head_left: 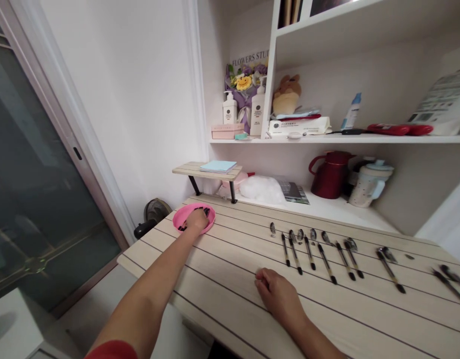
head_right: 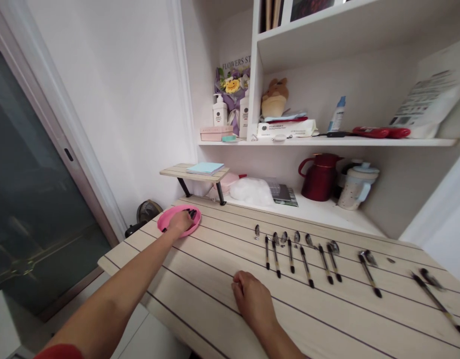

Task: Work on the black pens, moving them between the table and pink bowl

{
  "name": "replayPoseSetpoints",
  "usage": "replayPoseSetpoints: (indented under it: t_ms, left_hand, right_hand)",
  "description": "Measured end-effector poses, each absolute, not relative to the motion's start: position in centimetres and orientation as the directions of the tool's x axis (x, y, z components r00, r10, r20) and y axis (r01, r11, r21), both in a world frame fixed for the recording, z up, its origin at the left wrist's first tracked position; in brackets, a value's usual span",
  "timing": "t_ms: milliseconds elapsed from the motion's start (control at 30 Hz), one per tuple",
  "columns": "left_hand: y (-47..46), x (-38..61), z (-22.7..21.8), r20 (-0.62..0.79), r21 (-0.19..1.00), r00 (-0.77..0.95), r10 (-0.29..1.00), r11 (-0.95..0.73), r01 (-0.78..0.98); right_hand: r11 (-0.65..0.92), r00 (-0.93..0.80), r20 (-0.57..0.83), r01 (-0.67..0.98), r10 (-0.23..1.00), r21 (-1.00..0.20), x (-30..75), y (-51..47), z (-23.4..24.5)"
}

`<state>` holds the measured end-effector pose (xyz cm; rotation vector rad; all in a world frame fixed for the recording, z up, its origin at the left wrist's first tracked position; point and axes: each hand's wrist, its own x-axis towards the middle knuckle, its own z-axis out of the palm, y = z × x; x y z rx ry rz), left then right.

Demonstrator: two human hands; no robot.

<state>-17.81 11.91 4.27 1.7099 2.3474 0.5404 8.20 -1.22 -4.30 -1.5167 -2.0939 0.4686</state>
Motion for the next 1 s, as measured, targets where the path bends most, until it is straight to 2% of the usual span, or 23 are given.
replayPoseSetpoints:
  t_ms: [167, 333, 533, 667, 733, 800, 1000]
  left_hand:
    - [12.0, -12.4, 3.5, 0.130, 0.427, -0.128, 0.983, 0.061, 0.902]
    - [12.8, -4.4, 1.5, 0.053, 0.491, 0.052, 0.997, -0.071, 0.868]
    - [15.3, 1.5, 0.2, -0.096, 0.544, 0.035, 0.995, 0.023, 0.839]
    - [16.4, 1.7, 0.3, -0.106, 0.573, -0.006, 0.994, 0.066, 0.817]
    - [16.4, 1.1, 0.5, -0.096, 0.578, -0.020, 0.995, 0.072, 0.813]
    - [16.0, 0.4, 0.6, -0.087, 0.574, -0.026, 0.996, 0.071, 0.816]
    - [12.7, 1.2, -0.2, -0.088, 0.542, 0.059, 0.994, -0.001, 0.840]
  right_hand:
    - [0.310, -0.240, 0.197, 0.772, 0.951, -0.555, 8.2, -1.1, -4.2]
    - [0.303, -0.226, 0.203, 0.767, 0.953, -0.566, 8.1, -1.0, -4.5]
    - [0.295, -0.242, 0.170, 0.741, 0.955, -0.603, 8.4, -0.7, -4.0]
    - [0.275, -0.239, 0.141, 0.746, 0.961, -0.606, 10.0, 2.3, -1.6]
    - [0.239, -0.166, 0.185, 0.825, 0.969, -0.512, 11.4, 4.9, -0.1]
    - [0.133, -0.045, 0.204, 0.888, 0.978, -0.440, 12.8, 7.7, 1.1]
    - [-0.009, 0.120, 0.206, 0.883, 0.971, -0.470, 16.1, 14.1, 1.8]
